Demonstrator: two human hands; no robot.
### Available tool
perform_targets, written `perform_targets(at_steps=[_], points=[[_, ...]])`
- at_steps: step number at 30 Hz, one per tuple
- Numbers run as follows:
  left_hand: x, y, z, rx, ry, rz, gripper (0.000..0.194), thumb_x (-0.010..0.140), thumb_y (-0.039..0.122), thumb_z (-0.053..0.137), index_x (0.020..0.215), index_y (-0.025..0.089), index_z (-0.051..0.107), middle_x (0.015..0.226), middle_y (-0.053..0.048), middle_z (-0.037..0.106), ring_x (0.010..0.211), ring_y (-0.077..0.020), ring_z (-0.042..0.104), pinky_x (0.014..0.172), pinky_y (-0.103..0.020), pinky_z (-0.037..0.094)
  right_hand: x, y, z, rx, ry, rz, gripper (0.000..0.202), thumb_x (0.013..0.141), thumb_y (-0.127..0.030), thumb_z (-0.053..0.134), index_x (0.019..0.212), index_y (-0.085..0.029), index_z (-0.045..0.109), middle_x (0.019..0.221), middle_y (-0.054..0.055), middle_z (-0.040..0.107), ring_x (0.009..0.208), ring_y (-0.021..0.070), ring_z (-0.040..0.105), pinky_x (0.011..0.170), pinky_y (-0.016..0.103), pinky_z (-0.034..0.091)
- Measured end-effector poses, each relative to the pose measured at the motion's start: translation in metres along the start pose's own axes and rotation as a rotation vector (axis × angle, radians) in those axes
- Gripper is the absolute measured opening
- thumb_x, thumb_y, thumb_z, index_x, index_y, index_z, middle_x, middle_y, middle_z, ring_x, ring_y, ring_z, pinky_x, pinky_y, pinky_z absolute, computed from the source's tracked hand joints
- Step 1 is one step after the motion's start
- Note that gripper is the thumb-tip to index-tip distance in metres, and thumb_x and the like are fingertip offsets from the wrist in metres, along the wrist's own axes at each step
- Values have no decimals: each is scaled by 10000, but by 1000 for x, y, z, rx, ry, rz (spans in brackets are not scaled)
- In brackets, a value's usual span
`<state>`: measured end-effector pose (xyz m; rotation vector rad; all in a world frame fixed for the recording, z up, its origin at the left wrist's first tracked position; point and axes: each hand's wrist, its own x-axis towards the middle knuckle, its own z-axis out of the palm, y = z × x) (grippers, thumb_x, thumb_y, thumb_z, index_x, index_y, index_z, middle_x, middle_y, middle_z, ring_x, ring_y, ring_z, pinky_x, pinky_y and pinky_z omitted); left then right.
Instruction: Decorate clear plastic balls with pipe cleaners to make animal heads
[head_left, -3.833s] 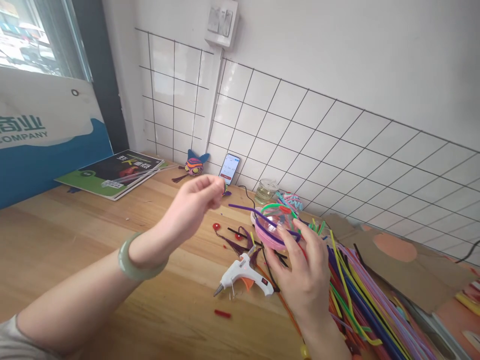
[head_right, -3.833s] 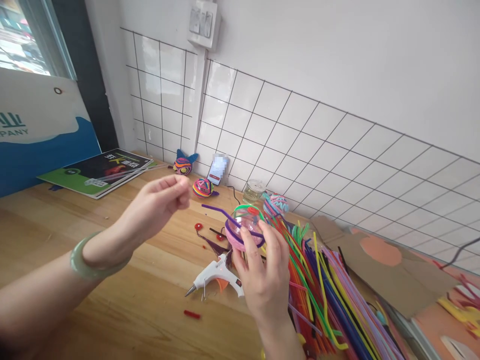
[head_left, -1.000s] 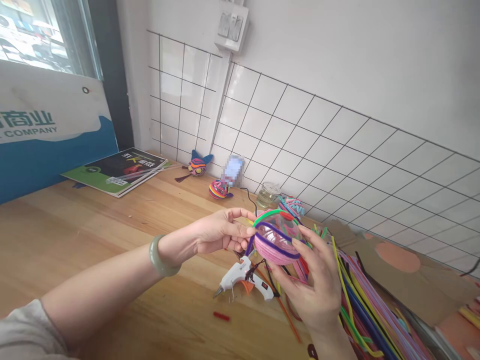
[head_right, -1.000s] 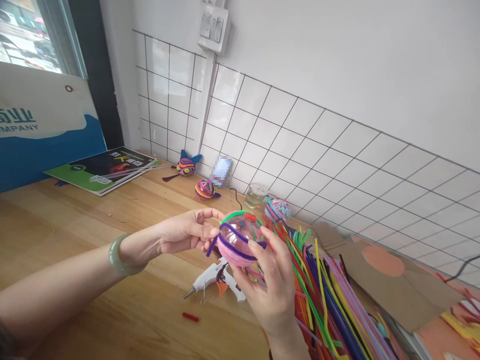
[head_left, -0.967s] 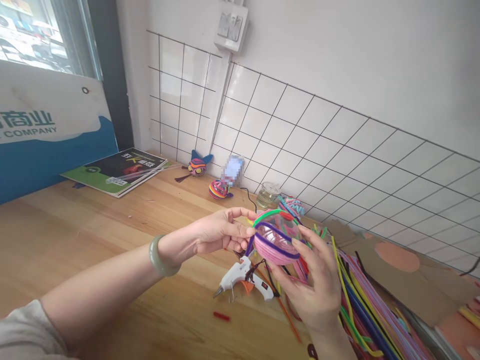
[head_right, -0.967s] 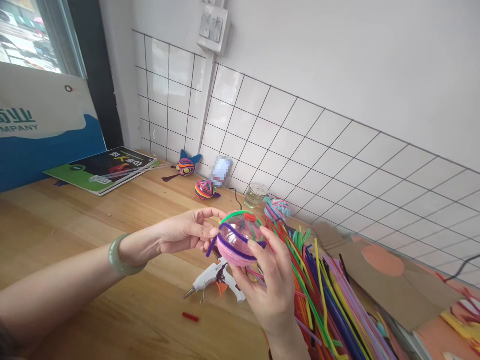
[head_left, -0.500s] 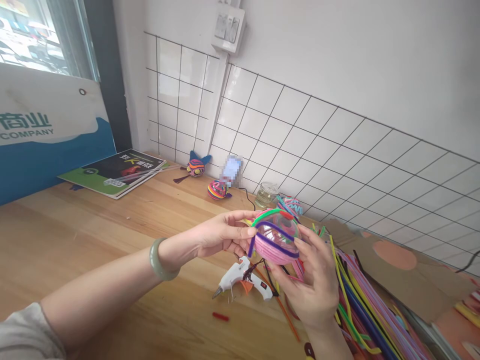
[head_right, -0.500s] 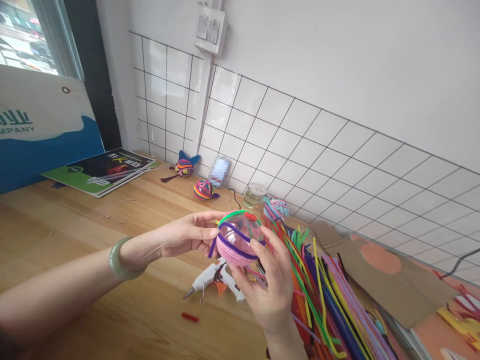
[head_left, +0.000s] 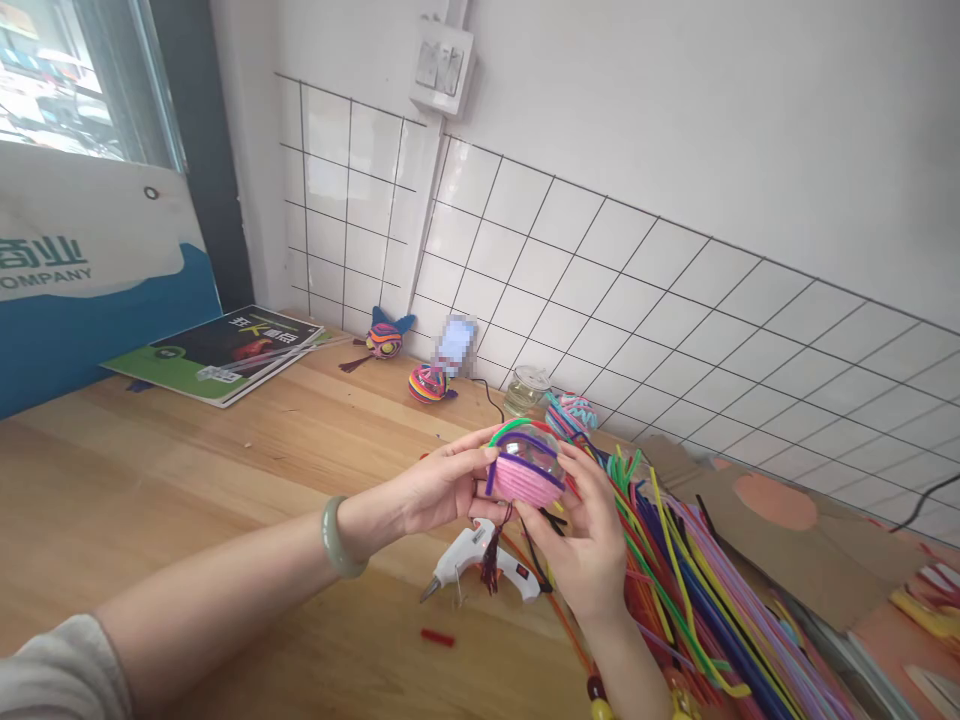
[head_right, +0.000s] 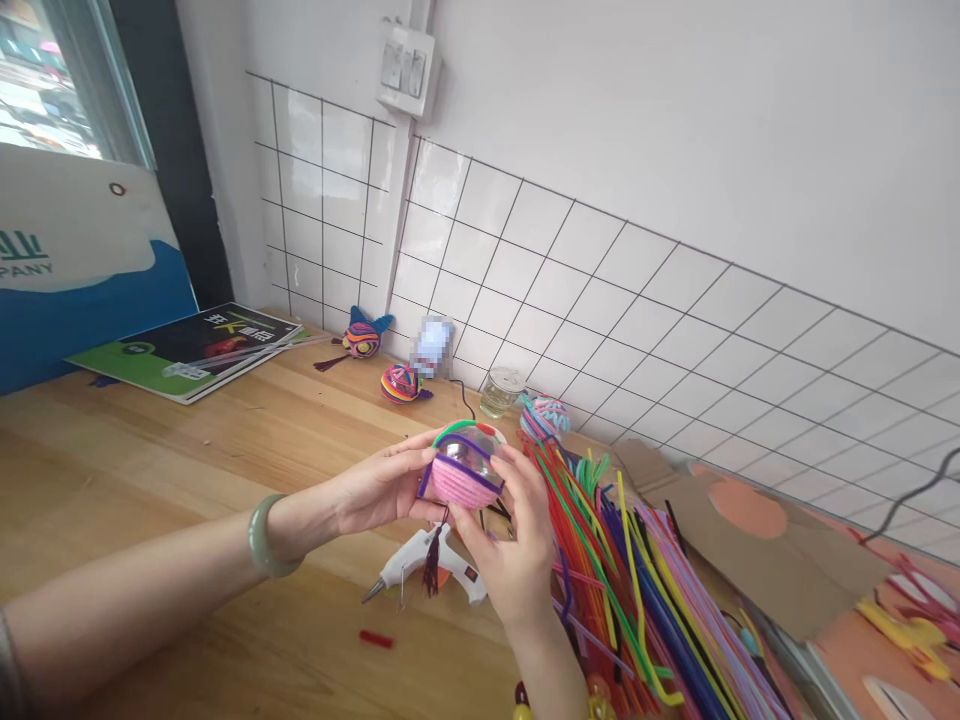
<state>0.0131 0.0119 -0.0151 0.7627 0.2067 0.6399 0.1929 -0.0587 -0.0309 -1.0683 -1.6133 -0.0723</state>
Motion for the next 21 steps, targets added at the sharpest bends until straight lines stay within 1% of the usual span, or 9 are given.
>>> perform_targets(at_steps=[1, 3, 5, 7, 10, 12, 15, 18, 21], points=[[3, -2, -2, -13, 34, -19, 503, 833, 320, 700, 1306, 240, 549, 1078, -108, 694, 831, -191, 708, 780, -347, 571, -1, 4, 3, 49, -21, 70, 503, 801, -209, 719, 1270, -242, 540, 1346, 149, 537, 1252, 303, 551, 898, 489, 589], [7, -5, -6, -30, 142, -85, 375, 828, 325, 700, 1157, 163, 620, 902, -84, 718, 758, -160, 703, 788, -308, 563, -3, 13, 9, 154, -69, 215, 478, 824, -242, 696, 1272, -220, 529, 1300, 159, 581, 1177, 283, 614, 866, 452, 607], [9, -6, -7, -37, 221, -146, 291, 834, 324, 687, 1041, 125, 643, 835, -81, 720, 734, -145, 696, 793, -277, 555, -5, 18, 13, 237, -98, 318, 473, 830, -259, 691, 1269, -206, 523, 1249, 158, 623, 1105, 267, 659, 846, 434, 616], [9, -5, -6, -35, 245, -172, 264, 843, 315, 674, 1010, 113, 646, 854, -93, 727, 751, -144, 696, 800, -265, 551, -7, 21, 14, 280, -100, 363, 478, 821, -265, 702, 1259, -198, 524, 1232, 157, 634, 1102, 266, 660, 861, 438, 610], [7, -3, -5, -38, 203, -153, 267, 848, 301, 677, 1038, 115, 646, 892, -98, 730, 776, -145, 698, 813, -265, 547, -6, 20, 14, 280, -96, 369, 487, 815, -260, 708, 1260, -200, 520, 1245, 156, 623, 1143, 266, 634, 889, 446, 598], [6, -1, -6, -42, 149, -130, 295, 849, 298, 684, 1087, 129, 642, 927, -98, 729, 805, -147, 701, 821, -268, 545, -5, 18, 12, 246, -91, 332, 491, 819, -253, 702, 1271, -208, 516, 1267, 155, 606, 1166, 267, 619, 878, 436, 604], [5, 0, -11, -32, 57, -89, 376, 859, 285, 680, 1212, 174, 611, 1037, -104, 717, 893, -164, 701, 825, -281, 548, -3, 12, 8, 146, -77, 218, 486, 818, -236, 698, 1272, -224, 526, 1327, 154, 553, 1227, 281, 572, 842, 415, 619], [4, 3, -16, -39, -18, -56, 463, 858, 222, 679, 1308, 235, 568, 1149, -90, 688, 976, -178, 688, 858, -311, 550, -1, 6, 3, -8, -48, 53, 496, 804, -195, 712, 1267, -242, 540, 1361, 144, 524, 1266, 298, 533, 851, 440, 613], [3, 5, -19, -38, -83, -39, 528, 849, 180, 684, 1350, 266, 541, 1222, -87, 662, 1025, -182, 675, 911, -335, 536, 3, -3, -2, -155, -10, -151, 550, 789, -168, 733, 1292, -255, 527, 1348, 137, 541, 1239, 304, 555, 900, 499, 584]])
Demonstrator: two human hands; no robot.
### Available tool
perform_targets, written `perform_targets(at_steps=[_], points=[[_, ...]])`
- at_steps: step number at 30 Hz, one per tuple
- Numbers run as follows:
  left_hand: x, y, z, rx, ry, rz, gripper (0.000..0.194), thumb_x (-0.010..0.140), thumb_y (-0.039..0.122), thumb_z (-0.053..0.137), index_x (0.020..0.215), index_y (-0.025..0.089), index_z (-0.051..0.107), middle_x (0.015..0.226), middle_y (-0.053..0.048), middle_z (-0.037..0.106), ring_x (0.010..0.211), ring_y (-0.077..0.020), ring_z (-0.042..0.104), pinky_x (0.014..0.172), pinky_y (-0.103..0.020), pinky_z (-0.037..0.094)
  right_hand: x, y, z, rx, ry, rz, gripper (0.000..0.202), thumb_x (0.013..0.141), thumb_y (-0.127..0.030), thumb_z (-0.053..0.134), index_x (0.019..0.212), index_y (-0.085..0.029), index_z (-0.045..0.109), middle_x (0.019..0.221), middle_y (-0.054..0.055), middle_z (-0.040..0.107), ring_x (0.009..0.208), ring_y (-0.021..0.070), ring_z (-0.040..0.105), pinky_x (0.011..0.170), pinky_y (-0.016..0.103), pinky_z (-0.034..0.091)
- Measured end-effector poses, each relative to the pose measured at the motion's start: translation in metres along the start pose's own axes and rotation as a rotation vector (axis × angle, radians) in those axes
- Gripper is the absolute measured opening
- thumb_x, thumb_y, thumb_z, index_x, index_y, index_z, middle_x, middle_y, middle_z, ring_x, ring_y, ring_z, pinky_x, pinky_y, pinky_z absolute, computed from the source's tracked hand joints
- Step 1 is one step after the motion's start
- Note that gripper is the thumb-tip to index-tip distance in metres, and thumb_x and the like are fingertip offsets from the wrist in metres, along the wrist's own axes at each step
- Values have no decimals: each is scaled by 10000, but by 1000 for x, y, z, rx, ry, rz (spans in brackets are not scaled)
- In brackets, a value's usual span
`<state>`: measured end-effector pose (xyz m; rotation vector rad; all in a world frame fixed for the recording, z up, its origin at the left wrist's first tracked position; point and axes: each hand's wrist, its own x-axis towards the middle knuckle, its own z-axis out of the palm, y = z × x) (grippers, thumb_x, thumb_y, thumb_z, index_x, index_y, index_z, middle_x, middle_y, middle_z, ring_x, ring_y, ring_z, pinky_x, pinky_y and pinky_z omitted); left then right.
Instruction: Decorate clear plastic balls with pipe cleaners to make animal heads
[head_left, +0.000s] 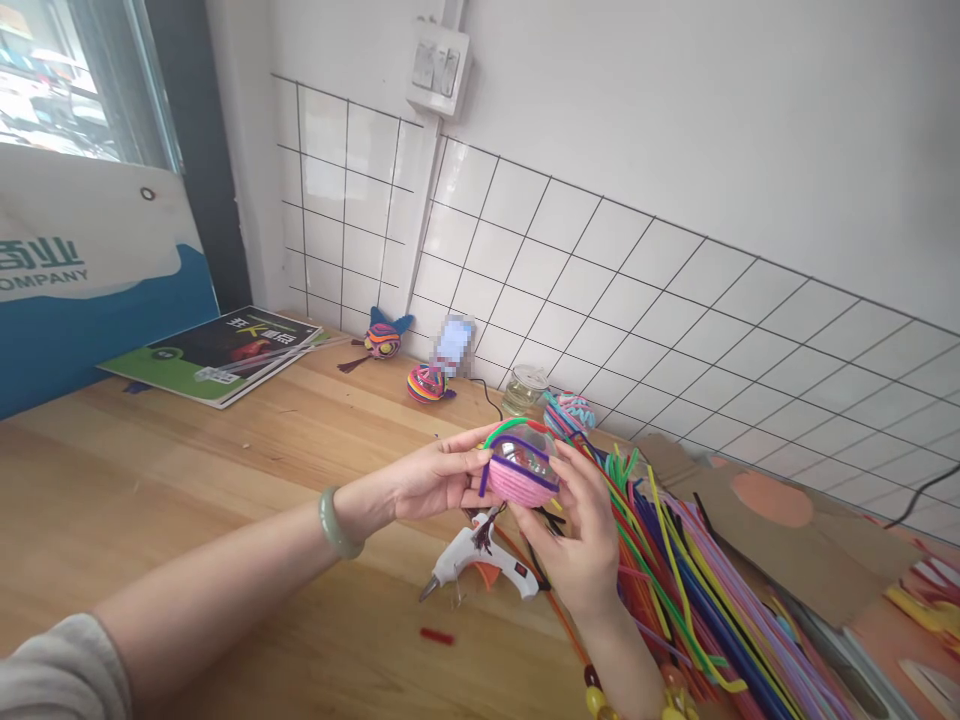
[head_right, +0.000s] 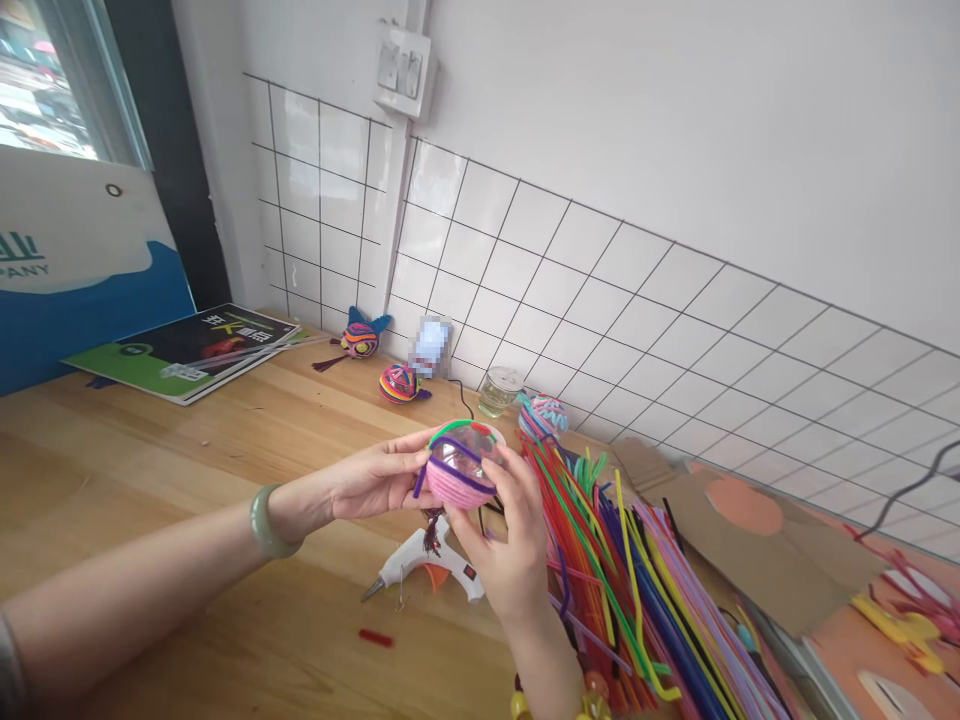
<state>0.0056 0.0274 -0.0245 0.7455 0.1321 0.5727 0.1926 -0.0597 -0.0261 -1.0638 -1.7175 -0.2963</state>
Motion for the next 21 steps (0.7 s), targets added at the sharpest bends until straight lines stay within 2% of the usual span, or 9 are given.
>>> perform_targets(at_steps=[3, 5, 9, 14, 21], points=[[-2, 2, 0, 45, -92, 37, 577, 841, 190, 697, 1383, 264, 512, 1288, -115, 629, 1050, -195, 668, 917, -336, 530, 6, -7, -6, -97, 46, -183, 586, 775, -153, 754, 1305, -234, 517, 1323, 142, 562, 1207, 299, 584, 934, 512, 563], [-3, 2, 0, 72, -132, 66, 582, 837, 187, 700, 1383, 266, 515, 1317, -122, 613, 1067, -202, 663, 910, -334, 532, 9, -11, -8, -124, 61, -247, 599, 774, -154, 762, 1313, -229, 510, 1331, 146, 558, 1212, 297, 583, 924, 500, 570], [-6, 1, 0, 113, -152, 120, 534, 848, 170, 686, 1350, 288, 550, 1294, -95, 634, 1067, -187, 661, 899, -316, 537, 12, -15, -12, -126, 54, -303, 647, 783, -153, 758, 1357, -245, 474, 1372, 143, 532, 1238, 290, 564, 910, 491, 580], [-6, 1, 3, 120, -192, 174, 515, 839, 149, 692, 1320, 293, 581, 1296, -76, 639, 1079, -182, 659, 886, -284, 545, 13, -15, -14, -140, 56, -372, 736, 742, -114, 792, 1388, -190, 449, 1383, 166, 519, 1254, 285, 541, 940, 476, 565], [-6, 1, 3, 129, -193, 182, 510, 839, 163, 690, 1320, 293, 580, 1290, -87, 639, 1020, -182, 679, 831, -275, 566, 12, -11, -15, -190, 30, -406, 778, 727, -114, 805, 1405, -174, 427, 1350, 195, 525, 1231, 311, 554, 924, 499, 563]])
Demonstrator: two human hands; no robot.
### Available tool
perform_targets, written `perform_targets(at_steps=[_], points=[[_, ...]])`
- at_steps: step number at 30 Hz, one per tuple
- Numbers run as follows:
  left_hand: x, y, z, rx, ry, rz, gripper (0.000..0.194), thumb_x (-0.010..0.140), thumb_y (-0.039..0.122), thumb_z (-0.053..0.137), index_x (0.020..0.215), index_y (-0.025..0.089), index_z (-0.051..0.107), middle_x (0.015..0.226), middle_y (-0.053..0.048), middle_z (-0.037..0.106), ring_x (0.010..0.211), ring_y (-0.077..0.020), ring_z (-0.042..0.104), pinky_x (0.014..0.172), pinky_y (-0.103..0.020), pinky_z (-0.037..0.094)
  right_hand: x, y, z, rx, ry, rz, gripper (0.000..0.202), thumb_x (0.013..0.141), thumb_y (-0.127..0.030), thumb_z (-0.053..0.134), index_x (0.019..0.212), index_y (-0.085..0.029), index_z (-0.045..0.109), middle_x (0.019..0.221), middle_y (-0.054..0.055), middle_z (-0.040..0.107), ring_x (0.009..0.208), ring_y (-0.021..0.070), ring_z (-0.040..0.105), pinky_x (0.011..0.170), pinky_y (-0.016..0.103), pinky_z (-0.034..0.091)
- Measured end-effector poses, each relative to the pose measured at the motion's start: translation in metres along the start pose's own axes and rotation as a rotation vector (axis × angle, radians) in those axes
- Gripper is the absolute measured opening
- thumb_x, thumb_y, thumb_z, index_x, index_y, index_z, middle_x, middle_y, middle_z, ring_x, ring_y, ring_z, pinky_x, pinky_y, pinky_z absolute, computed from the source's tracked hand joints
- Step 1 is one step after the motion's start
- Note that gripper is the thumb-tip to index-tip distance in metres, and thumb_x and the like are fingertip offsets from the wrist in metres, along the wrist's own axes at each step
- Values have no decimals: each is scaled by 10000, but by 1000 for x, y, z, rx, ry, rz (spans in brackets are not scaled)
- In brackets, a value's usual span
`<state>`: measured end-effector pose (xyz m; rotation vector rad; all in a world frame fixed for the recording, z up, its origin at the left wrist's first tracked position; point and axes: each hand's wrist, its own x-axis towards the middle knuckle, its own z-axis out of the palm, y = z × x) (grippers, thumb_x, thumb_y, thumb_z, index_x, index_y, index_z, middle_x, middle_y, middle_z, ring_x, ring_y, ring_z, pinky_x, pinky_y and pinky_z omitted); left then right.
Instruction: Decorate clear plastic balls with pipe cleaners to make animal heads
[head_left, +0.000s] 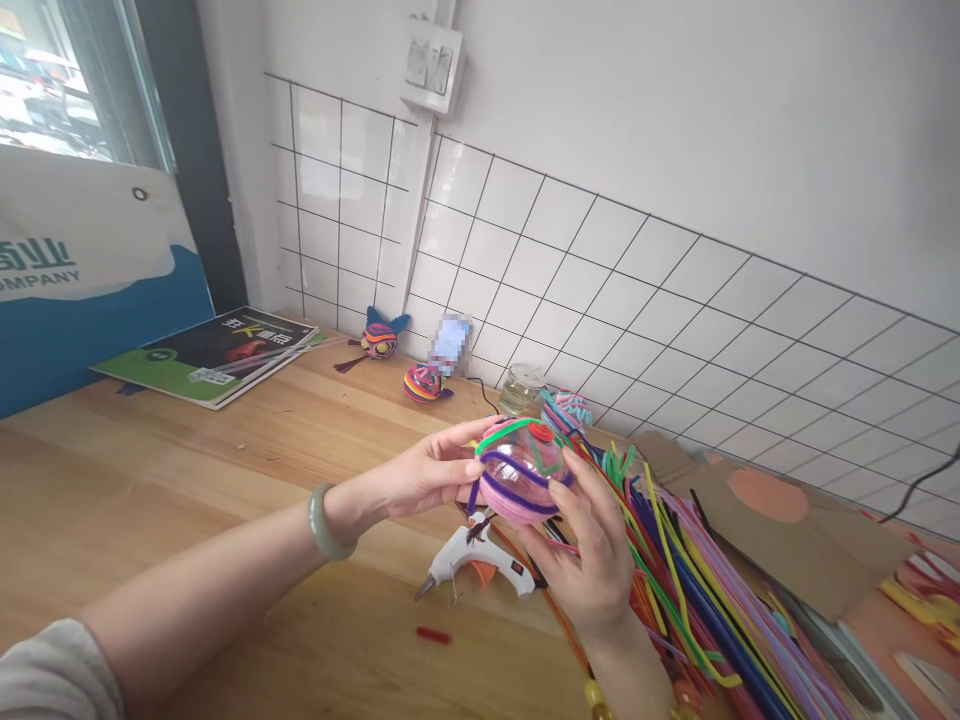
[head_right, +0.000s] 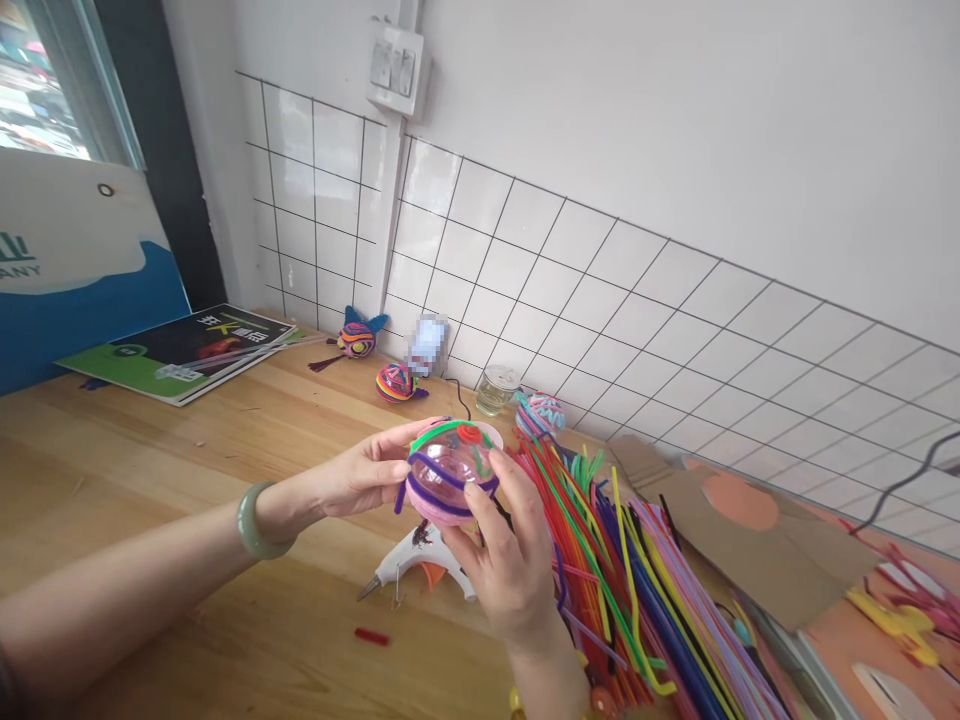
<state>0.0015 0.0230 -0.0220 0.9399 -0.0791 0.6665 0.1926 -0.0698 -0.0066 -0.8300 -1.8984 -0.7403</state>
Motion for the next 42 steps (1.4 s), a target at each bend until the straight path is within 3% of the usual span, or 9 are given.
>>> perform_targets(at_steps=[12, 18, 22, 25, 29, 32, 34, 37, 42], points=[[2, -7, -12, -47, 89, -28, 516, 872, 225, 654, 1360, 304, 511, 1319, -107, 603, 1049, -241, 680, 855, -395, 578, -4, 2, 5, -12, -128, 84, 647, 810, -166, 742, 1381, -174, 436, 1324, 192, 525, 1247, 301, 536, 968, 497, 535], [4, -10, -23, -72, 80, 1, 497, 882, 223, 638, 1359, 292, 516, 1292, -107, 628, 1040, -237, 687, 830, -371, 589, 2, 0, -1, -81, -273, 147, 533, 892, -340, 645, 1370, -192, 463, 1405, 200, 401, 1295, 339, 449, 985, 544, 488], [4, -11, -31, -82, 90, 12, 506, 866, 237, 662, 1351, 289, 528, 1277, -106, 641, 1057, -247, 683, 838, -372, 590, 8, -12, -3, -283, -350, 160, 488, 918, -426, 581, 1344, -195, 517, 1055, 137, 560, 978, 287, 573, 800, 472, 535], [4, -10, -36, -75, 96, -5, 503, 866, 238, 663, 1347, 296, 531, 1284, -102, 640, 1060, -252, 684, 851, -390, 586, 11, -24, -2, -344, -444, 188, 544, 950, -467, 500, 1386, -142, 482, 750, 53, 574, 700, 226, 561, 652, 381, 504], [3, -9, -40, -61, 91, -12, 487, 869, 222, 657, 1337, 287, 541, 1277, -100, 649, 1067, -246, 681, 884, -409, 571, 12, -35, 2, -335, -436, 213, 577, 981, -483, 414, 1423, -114, 438, 658, 34, 591, 600, 203, 566, 569, 325, 455], [2, -9, -41, -45, 90, -5, 497, 866, 233, 659, 1343, 291, 533, 1292, -105, 638, 1087, -252, 672, 864, -388, 578, 11, -39, 4, -397, -423, 225, 551, 966, -490, 437, 1403, -157, 479, 731, 68, 609, 670, 226, 591, 601, 347, 489], [2, -9, -42, -33, 97, -5, 504, 863, 249, 664, 1346, 295, 529, 1296, -102, 635, 1097, -253, 667, 862, -386, 579, 11, -41, 5, -444, -407, 260, 523, 957, -488, 456, 1387, -193, 503, 960, 143, 632, 850, 274, 620, 698, 410, 531], [1, -7, -42, -20, 101, -5, 523, 856, 276, 674, 1355, 293, 519, 1299, -105, 631, 1103, -264, 662, 888, -431, 568, 9, -43, 7, -444, -382, 305, 510, 951, -471, 476, 1393, -217, 493, 1348, 209, 485, 1162, 361, 534, 853, 525, 522], [1, -7, -42, -2, 110, -5, 533, 855, 290, 675, 1362, 302, 512, 1341, -107, 602, 1107, -267, 659, 889, -426, 568, 6, -41, 10, -342, -391, 304, 545, 963, -474, 448, 1423, -182, 441, 1321, 197, 541, 1173, 354, 530, 911, 554, 501]])
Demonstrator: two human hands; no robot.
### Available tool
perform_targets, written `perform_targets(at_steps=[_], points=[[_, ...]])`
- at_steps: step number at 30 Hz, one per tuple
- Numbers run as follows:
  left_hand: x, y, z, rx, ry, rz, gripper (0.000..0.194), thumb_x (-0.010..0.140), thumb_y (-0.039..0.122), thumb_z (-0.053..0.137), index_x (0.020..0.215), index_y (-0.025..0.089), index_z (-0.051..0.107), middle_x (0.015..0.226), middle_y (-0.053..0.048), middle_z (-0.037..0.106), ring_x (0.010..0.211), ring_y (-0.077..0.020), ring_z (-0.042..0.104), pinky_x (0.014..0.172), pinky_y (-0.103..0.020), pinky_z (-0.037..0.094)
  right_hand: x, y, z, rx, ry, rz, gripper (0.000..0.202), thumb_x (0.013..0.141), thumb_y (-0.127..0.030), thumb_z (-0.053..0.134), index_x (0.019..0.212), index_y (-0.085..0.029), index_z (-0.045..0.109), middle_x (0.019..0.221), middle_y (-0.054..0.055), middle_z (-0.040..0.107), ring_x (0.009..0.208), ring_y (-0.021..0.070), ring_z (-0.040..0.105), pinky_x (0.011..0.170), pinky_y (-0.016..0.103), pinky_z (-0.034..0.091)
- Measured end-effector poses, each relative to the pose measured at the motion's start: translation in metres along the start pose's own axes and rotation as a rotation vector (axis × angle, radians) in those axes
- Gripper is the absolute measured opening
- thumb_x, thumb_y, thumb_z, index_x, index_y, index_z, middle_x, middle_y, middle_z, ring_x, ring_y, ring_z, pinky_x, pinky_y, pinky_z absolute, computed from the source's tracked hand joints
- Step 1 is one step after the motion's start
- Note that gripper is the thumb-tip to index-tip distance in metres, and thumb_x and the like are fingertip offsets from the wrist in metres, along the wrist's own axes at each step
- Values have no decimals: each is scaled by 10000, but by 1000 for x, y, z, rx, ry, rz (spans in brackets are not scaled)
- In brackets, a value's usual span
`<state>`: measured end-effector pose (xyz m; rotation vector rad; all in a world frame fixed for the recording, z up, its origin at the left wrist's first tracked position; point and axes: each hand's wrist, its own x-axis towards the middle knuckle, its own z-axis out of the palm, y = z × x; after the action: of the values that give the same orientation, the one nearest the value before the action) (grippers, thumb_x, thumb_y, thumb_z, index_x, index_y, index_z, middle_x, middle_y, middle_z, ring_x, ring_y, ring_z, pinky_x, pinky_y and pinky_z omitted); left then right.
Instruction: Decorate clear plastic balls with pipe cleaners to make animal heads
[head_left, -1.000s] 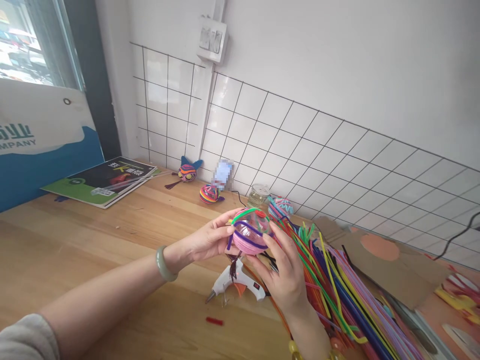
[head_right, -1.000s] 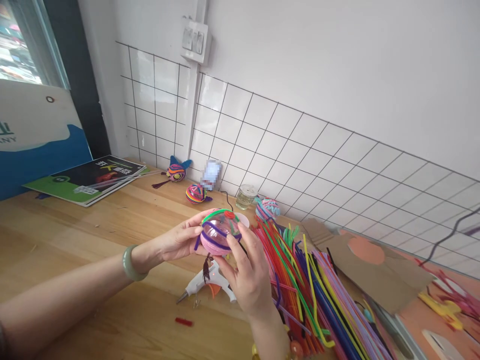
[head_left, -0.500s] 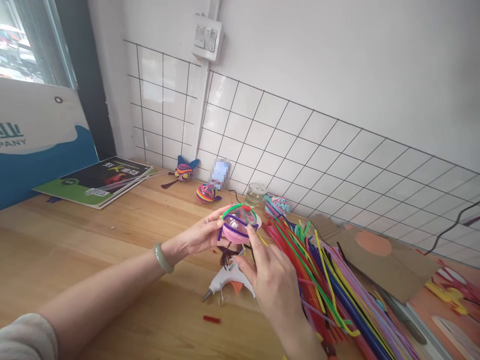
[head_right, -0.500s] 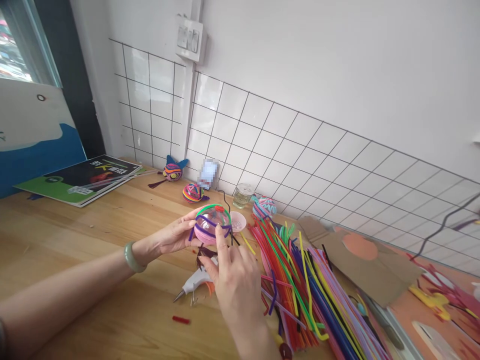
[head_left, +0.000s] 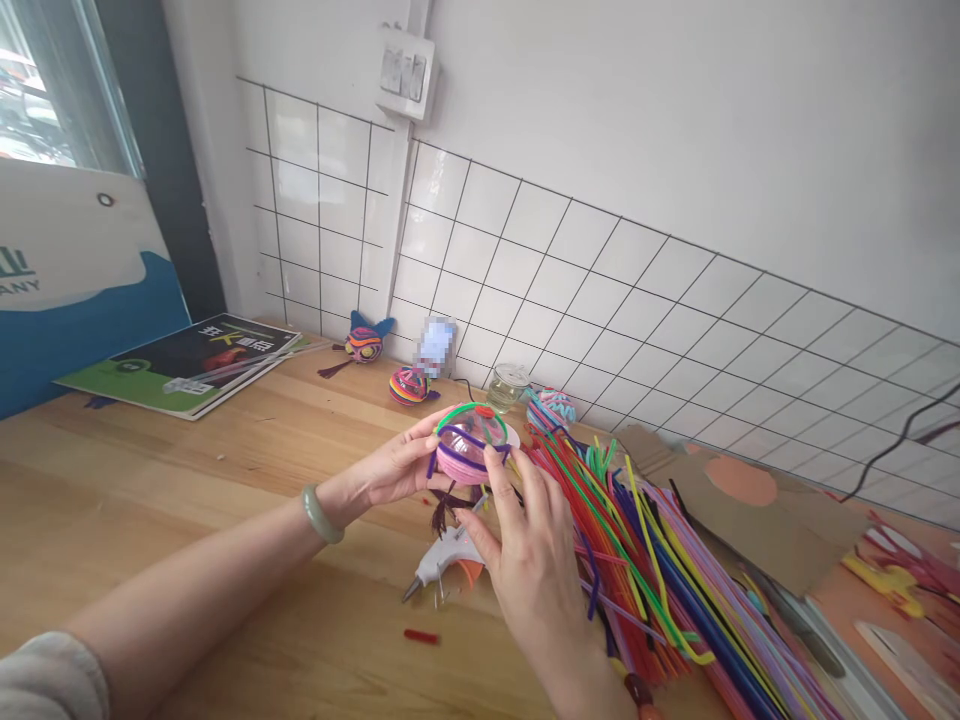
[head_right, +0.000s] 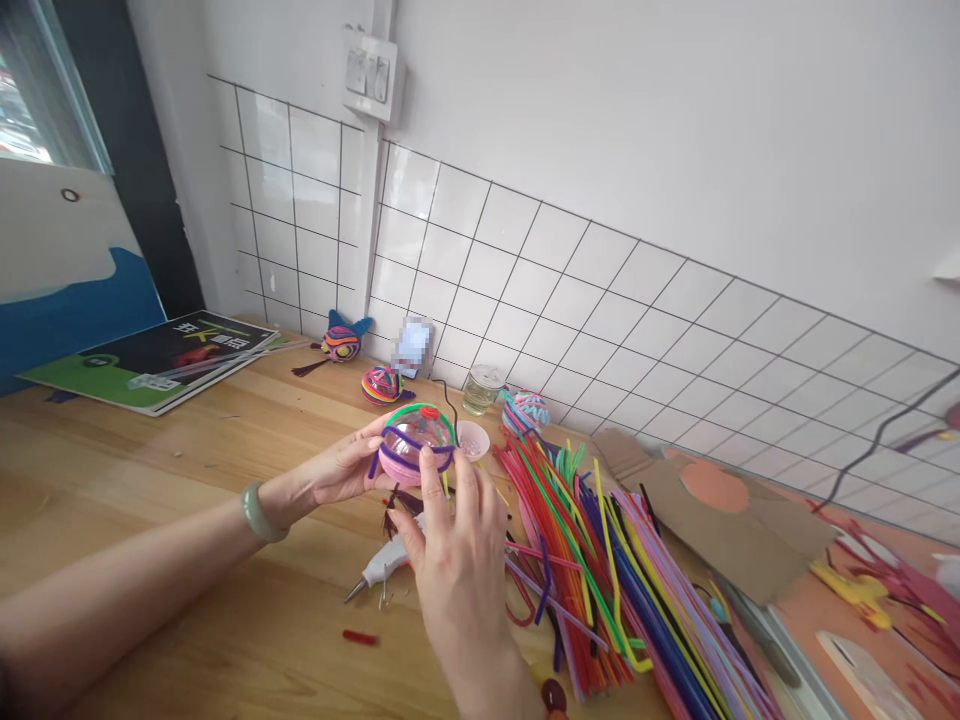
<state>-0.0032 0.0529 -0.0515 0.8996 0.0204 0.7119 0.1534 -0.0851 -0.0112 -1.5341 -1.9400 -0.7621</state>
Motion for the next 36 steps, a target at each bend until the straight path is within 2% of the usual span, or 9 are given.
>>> perform_targets(at_steps=[6, 15, 22, 27, 32, 36], points=[[0, 0, -1, 22, 7, -6, 566, 855, 308, 672, 1390, 291, 489, 1363, -135, 580, 1121, -283, 650, 885, -417, 568, 1, 3, 0, 43, 0, -18, 546, 964, -472, 455, 1420, -172, 434, 1281, 195, 575, 1145, 339, 549, 880, 520, 520], [-1, 0, -1, 23, 11, -3, 581, 849, 319, 679, 1395, 294, 483, 1391, -140, 558, 1137, -292, 642, 920, -453, 547, 0, 1, 1, 92, -10, 1, 564, 963, -443, 480, 1458, -193, 378, 1284, 180, 577, 1173, 328, 543, 923, 521, 500], [-1, 1, 0, 36, 16, -11, 653, 825, 337, 704, 1422, 301, 444, 1472, -151, 466, 1225, -328, 577, 941, -461, 530, 1, 1, 1, 97, -21, -7, 576, 960, -424, 492, 1465, -179, 362, 1274, 186, 581, 1152, 325, 542, 914, 526, 506], [0, 0, 0, 21, 32, 0, 570, 837, 313, 695, 1375, 295, 508, 1385, -127, 562, 1115, -274, 653, 870, -391, 573, 1, 3, 0, 71, -22, -5, 570, 954, -435, 499, 1457, -195, 382, 1282, 193, 566, 1153, 338, 546, 903, 539, 517], [2, 0, 5, -19, 7, 12, 525, 867, 266, 664, 1367, 312, 511, 1321, -100, 623, 1069, -246, 681, 846, -355, 583, 4, 6, 0, -84, 65, -6, 520, 902, -413, 592, 1371, -207, 500, 1444, 243, 380, 1297, 435, 411, 922, 648, 469], [3, -2, 6, -42, 26, 7, 497, 874, 215, 651, 1347, 306, 529, 1275, -95, 655, 1050, -237, 690, 877, -377, 573, 7, 7, -1, -145, 100, -22, 481, 883, -413, 622, 1308, -202, 550, 1423, 234, 420, 1318, 447, 381, 943, 703, 423]])
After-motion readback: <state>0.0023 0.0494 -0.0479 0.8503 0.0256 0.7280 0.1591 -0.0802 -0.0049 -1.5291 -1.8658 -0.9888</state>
